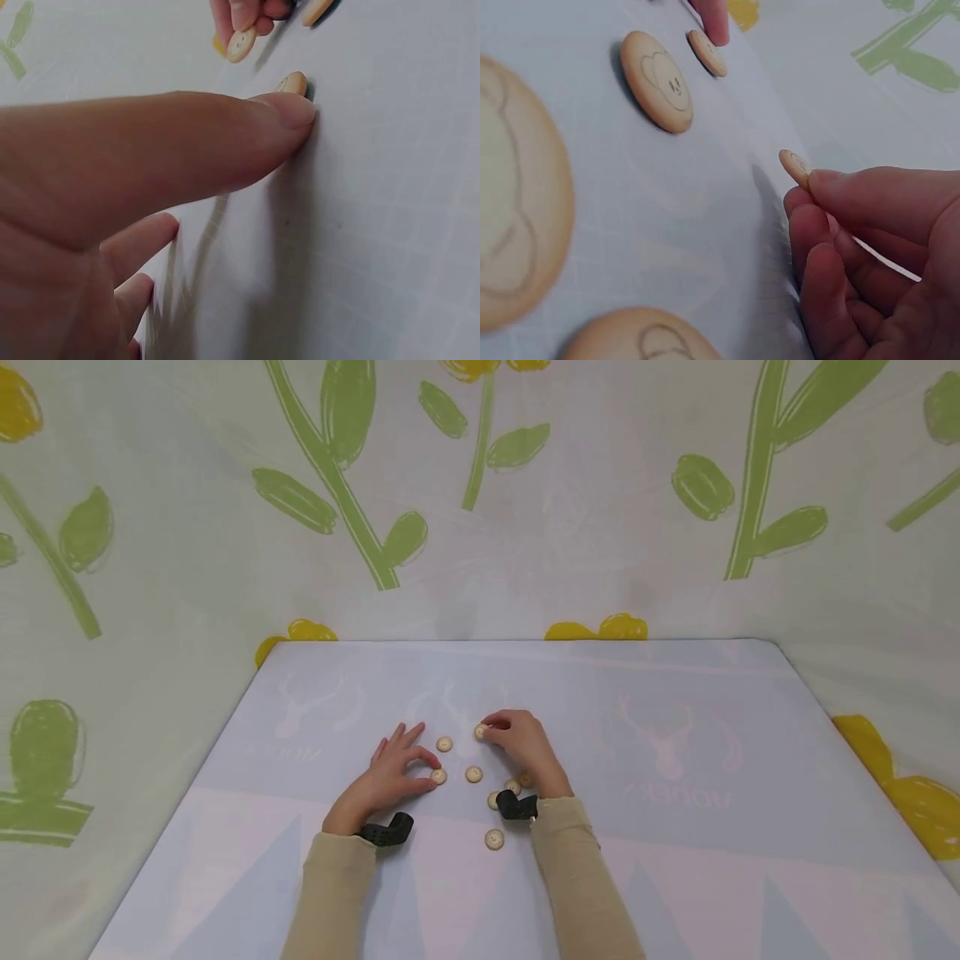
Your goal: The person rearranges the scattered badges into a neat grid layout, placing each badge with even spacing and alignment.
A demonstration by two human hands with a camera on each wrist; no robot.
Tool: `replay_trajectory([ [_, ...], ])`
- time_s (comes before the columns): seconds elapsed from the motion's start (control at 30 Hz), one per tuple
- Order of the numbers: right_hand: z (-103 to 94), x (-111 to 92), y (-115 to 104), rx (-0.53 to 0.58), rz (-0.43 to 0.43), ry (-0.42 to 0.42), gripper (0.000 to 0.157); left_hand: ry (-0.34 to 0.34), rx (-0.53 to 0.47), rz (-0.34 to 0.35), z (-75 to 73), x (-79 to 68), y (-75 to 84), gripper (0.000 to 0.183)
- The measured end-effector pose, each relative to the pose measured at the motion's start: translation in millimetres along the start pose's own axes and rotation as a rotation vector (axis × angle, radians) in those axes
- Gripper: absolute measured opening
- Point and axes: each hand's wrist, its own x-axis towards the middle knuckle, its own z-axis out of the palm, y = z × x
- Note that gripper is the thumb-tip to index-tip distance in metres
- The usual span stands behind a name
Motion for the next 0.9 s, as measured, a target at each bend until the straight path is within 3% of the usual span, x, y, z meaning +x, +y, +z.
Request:
replay_trajectory([
  [0.27, -5.5, 3.2, -6.4, -0.039, 0.015, -0.012, 0.018, -0.003, 0.003, 0.006, -1.2, 2.9, 1.2, 0.014],
  [0.43, -0.2, 7.9, -12.4, -0.086, 0.009, -0.032, 0.02, -0.003, 0.015, -0.019, -4.4, -0.2, -2.4, 0.014],
  [0.57, 4.6, 13.2, -15.6, -0.076, 0.045, -0.039, 0.018, -0.008, 0.009, -0.015, -4.7, -1.8, -5.3, 0.014],
  [0.9, 12.1, 28.5, -24.4, -0.104, 0.043, -0.051, 0.016, -0.001, -0.026, -0.01, 0.4, -1.3, -4.4, 0.014],
])
